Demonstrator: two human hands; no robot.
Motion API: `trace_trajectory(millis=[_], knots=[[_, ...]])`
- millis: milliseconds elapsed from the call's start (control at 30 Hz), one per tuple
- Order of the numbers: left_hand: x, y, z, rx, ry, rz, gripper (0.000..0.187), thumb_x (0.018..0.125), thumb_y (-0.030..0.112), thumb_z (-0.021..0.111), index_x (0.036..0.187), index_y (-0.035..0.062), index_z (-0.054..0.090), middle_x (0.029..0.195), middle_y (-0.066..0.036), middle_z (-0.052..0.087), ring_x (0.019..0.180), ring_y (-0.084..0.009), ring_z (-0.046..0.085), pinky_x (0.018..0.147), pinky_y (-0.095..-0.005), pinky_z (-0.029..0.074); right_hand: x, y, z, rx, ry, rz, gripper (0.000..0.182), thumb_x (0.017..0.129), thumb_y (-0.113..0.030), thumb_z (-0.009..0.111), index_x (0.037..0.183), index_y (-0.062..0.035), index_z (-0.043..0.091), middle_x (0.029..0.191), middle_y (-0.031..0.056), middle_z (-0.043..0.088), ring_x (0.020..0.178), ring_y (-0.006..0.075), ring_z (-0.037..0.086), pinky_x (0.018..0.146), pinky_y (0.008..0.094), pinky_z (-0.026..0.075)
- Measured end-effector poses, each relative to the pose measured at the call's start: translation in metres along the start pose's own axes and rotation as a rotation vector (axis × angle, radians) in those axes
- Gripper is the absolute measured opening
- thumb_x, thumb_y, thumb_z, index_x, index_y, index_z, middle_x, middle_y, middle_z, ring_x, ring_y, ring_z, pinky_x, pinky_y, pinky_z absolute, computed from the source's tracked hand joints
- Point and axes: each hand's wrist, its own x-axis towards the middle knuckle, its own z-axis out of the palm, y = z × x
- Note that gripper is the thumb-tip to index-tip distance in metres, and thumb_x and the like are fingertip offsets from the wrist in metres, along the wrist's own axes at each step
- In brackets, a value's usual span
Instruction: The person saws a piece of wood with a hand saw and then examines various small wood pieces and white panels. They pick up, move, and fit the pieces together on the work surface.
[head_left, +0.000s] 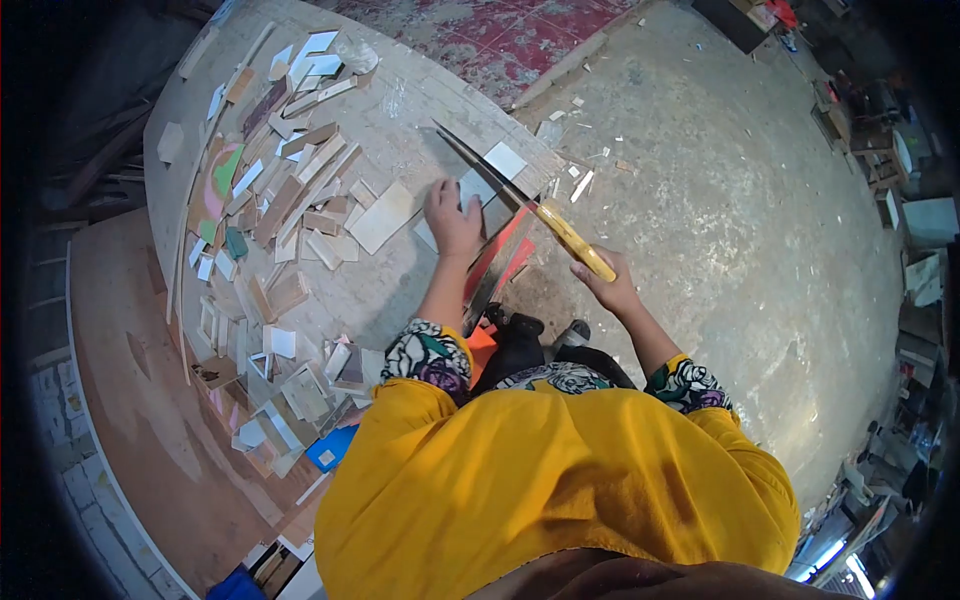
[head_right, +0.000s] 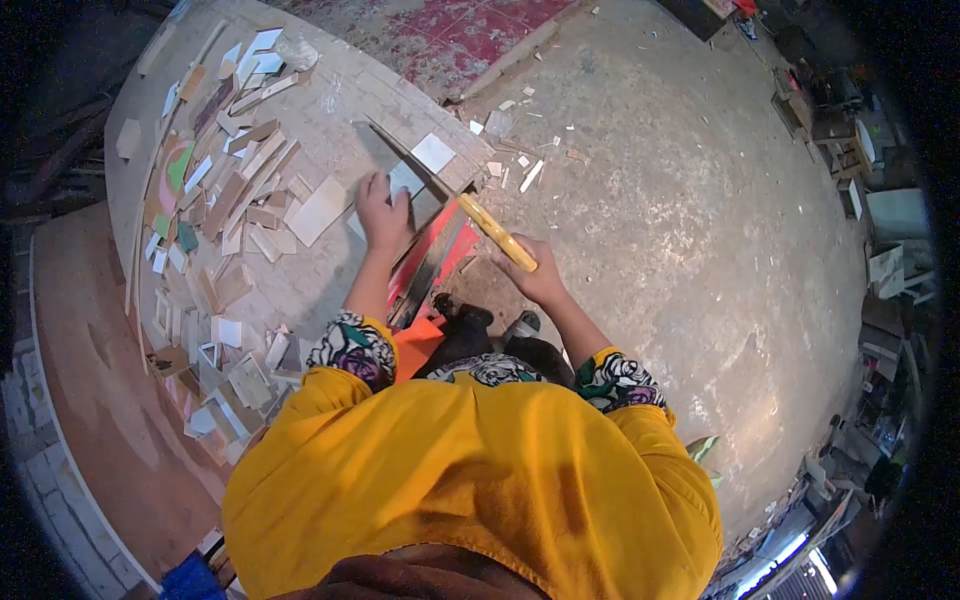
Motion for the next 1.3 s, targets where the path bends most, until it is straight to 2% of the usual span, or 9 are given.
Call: trace_trajectory(millis=[67,167,267,400,733,933,1000,1133,1300], knots=[[-0.003,0.008,0.005,0.133,0.004,0.012,0.045,0.067,0.018,0.070,0.108,0.0020,0.058,0.114,-0.017,0.052,0.107,-0.0364,0.045,0.095,-0.0441,0.034,-0.003,-0.002,0.004,-0.198,-0.020,-0.146,0.025,0.079,-0.024,0.066,0.076,-0.0021,0.055,0.058,0.0073,0.048,0.053,0.0166,0.050,0.050,0.0318,0.039],[-0.004,0.009,0.007,0.231,0.010,-0.044,0.042,0.064,0.015,0.066,0.103,0.0019,0.061,0.111,-0.015,0.052,0.109,-0.0338,0.045,0.096,-0.0449,0.032,-0.013,-0.011,0.014,-0.322,-0.081,-0.170,0.022,0.076,-0.022,0.066,0.073,-0.0043,0.053,0.063,0.0158,0.050,0.056,0.0346,0.051,0.053,0.0373,0.040],[-0.005,0.007,0.005,0.253,-0.040,-0.067,0.034,0.068,0.014,0.061,0.100,0.0024,0.062,0.111,-0.015,0.053,0.108,-0.0325,0.045,0.095,-0.0432,0.034,-0.025,-0.010,0.024,-0.391,-0.107,-0.263,0.021,0.074,-0.022,0.066,0.073,-0.0047,0.053,0.066,0.0172,0.052,0.062,0.0370,0.053,0.055,0.0393,0.042],[-0.006,0.002,0.009,0.261,-0.038,-0.076,0.024,0.076,0.011,0.052,0.096,0.0024,0.062,0.109,-0.015,0.054,0.106,-0.0314,0.047,0.092,-0.0411,0.036,-0.027,-0.001,0.030,-0.455,-0.080,-0.315,0.021,0.074,-0.025,0.064,0.072,-0.0070,0.052,0.068,0.0154,0.056,0.066,0.0374,0.055,0.058,0.0412,0.045],[-0.007,0.012,0.009,0.361,-0.082,-0.099,0.030,0.073,0.018,0.058,0.099,0.0023,0.060,0.113,-0.015,0.051,0.108,-0.0329,0.045,0.092,-0.0429,0.035,-0.023,0.002,0.025,-0.496,-0.075,-0.409,0.015,0.072,-0.017,0.065,0.073,-0.0075,0.053,0.066,0.0117,0.054,0.062,0.0338,0.055,0.057,0.0390,0.044],[-0.013,0.027,0.014,0.164,0.073,-0.180,0.035,0.069,0.024,0.062,0.094,0.0003,0.059,0.112,-0.015,0.049,0.108,-0.0322,0.043,0.094,-0.0416,0.032,-0.026,-0.008,0.030,-0.510,-0.058,-0.397,0.016,0.071,-0.017,0.066,0.072,-0.0074,0.053,0.068,0.0124,0.057,0.064,0.0342,0.056,0.059,0.0394,0.045],[-0.013,0.026,0.013,0.335,-0.002,-0.044,0.039,0.068,0.027,0.063,0.096,0.0014,0.058,0.111,-0.015,0.048,0.108,-0.0313,0.042,0.093,-0.0413,0.031,-0.025,-0.006,0.028,-0.518,-0.091,-0.385,0.019,0.071,-0.025,0.064,0.077,-0.0095,0.054,0.075,0.0110,0.058,0.068,0.0342,0.056,0.059,0.0408,0.045],[-0.013,0.028,0.011,0.433,-0.093,-0.060,0.040,0.068,0.026,0.062,0.098,0.0008,0.056,0.110,-0.015,0.048,0.107,-0.0309,0.042,0.093,-0.0407,0.031,-0.024,-0.006,0.029,-0.543,-0.048,-0.411,0.016,0.071,-0.018,0.066,0.071,-0.0070,0.054,0.069,0.0130,0.057,0.064,0.0349,0.056,0.061,0.0398,0.046],[-0.012,0.022,0.018,0.405,-0.013,-0.067,0.048,0.065,0.017,0.066,0.108,0.0005,0.054,0.116,-0.015,0.046,0.109,-0.0321,0.042,0.093,-0.0407,0.034,-0.024,-0.004,0.024,-0.344,-0.080,-0.220,0.017,0.073,-0.019,0.065,0.074,-0.0065,0.055,0.067,0.0153,0.055,0.061,0.0355,0.055,0.054,0.0392,0.043]])
